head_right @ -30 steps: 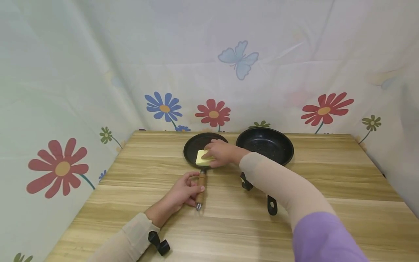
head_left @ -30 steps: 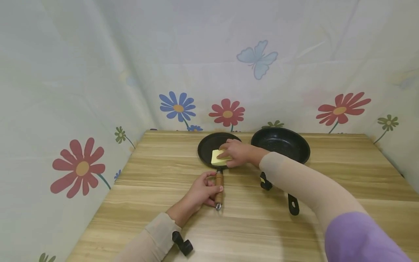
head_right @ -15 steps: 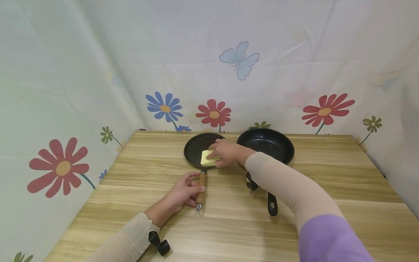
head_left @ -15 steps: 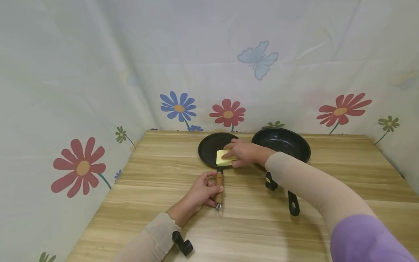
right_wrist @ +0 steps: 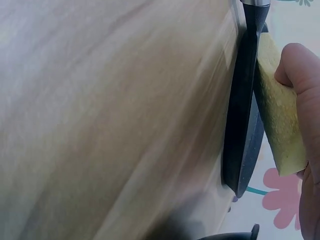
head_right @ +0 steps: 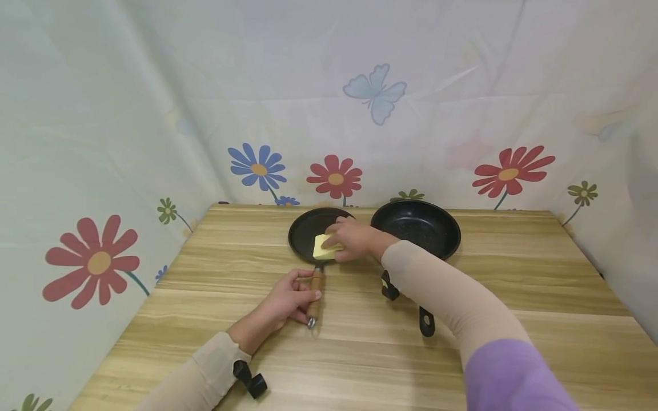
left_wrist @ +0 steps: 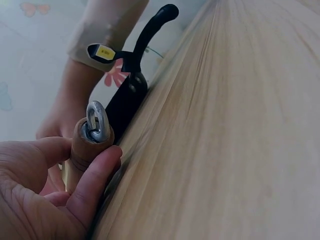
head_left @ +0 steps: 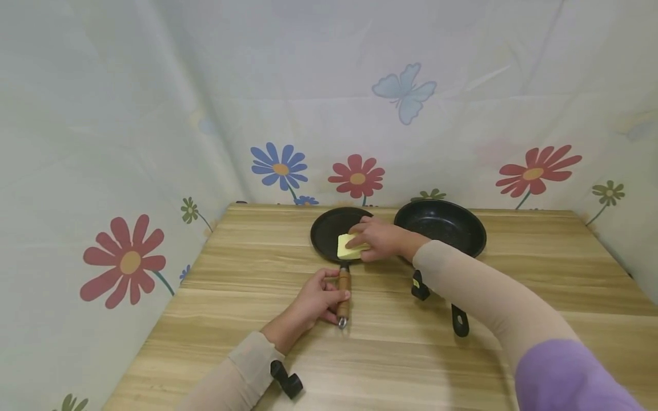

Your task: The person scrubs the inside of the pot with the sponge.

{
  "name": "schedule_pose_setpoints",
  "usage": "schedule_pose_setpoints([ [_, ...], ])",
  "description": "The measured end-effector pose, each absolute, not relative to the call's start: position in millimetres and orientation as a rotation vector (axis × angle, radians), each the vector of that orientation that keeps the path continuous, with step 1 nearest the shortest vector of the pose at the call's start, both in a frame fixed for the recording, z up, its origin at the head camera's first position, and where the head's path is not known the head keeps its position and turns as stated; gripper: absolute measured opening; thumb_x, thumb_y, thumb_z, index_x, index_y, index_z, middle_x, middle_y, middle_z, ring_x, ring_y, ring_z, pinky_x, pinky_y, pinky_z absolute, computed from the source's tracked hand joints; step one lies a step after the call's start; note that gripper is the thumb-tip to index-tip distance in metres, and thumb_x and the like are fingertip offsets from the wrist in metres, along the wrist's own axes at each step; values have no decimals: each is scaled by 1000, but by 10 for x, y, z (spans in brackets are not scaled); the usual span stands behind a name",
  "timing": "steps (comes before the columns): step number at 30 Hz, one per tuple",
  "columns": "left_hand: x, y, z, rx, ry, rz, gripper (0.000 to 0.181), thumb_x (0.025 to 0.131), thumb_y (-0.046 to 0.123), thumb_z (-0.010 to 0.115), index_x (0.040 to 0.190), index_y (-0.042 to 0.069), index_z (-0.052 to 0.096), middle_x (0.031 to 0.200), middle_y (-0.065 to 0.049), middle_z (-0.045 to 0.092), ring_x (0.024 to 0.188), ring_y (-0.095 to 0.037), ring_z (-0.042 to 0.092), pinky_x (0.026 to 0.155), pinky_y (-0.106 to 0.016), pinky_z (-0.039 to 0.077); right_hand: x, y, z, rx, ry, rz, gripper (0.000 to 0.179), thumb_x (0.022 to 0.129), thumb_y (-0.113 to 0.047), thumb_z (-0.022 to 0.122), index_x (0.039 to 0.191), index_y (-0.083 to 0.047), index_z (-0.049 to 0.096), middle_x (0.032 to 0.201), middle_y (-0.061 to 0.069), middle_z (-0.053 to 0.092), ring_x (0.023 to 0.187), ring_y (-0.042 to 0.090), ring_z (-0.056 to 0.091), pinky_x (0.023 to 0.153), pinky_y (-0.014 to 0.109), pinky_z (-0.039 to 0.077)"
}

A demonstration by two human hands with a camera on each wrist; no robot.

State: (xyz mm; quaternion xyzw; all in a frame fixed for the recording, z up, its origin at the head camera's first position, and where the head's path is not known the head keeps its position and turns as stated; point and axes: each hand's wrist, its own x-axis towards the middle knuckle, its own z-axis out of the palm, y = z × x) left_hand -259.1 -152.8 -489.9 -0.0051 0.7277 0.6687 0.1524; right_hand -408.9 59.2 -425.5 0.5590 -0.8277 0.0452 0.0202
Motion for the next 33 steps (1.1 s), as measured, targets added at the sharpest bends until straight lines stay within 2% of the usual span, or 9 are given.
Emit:
schedule_pose_setpoints([
  [3,-2578,-1528,-4906,-26,2085,1918,65,89,9,77,143,6,41,97,-14,54,60,-20,65,46,-34,60,-4087,585,-4306,1705,-2583,163,42,85,-20,68,127,-17,71,136,16,61,113,34,54,95,48,49],
  [10,-2574,-1520,-4889,-74,2061,1926,63,89,10,76,140,-4,42,98,-15,60,63,-18,65,52,-37,62,-4096,537,-4391,1621,-2624,197,43,87,-24,65,129,-21,71,138,13,61,112,31,53,95,46,49],
  [22,-2576,-1438,-4808,-97,2195,1845,67,88,16,77,142,-1,40,103,-16,55,66,-22,65,46,-34,59,-4114,395,-4444,1530,-2654,289,43,88,-24,63,130,-21,69,140,14,59,118,33,51,101,51,45],
  [27,-2577,-1403,-4822,-115,2232,1813,61,88,13,78,135,1,42,105,-18,56,66,-25,66,45,-33,59,-4100,283,-4483,1491,-2682,296,44,89,-26,61,132,-21,69,141,14,58,121,34,50,106,52,42],
  [33,-2555,-1365,-4803,-146,2235,1806,53,87,10,77,127,3,43,103,-19,60,63,-26,66,42,-34,58,-4114,140,-4525,1425,-2689,270,44,91,-27,60,134,-21,67,142,14,57,121,34,51,103,51,44],
])
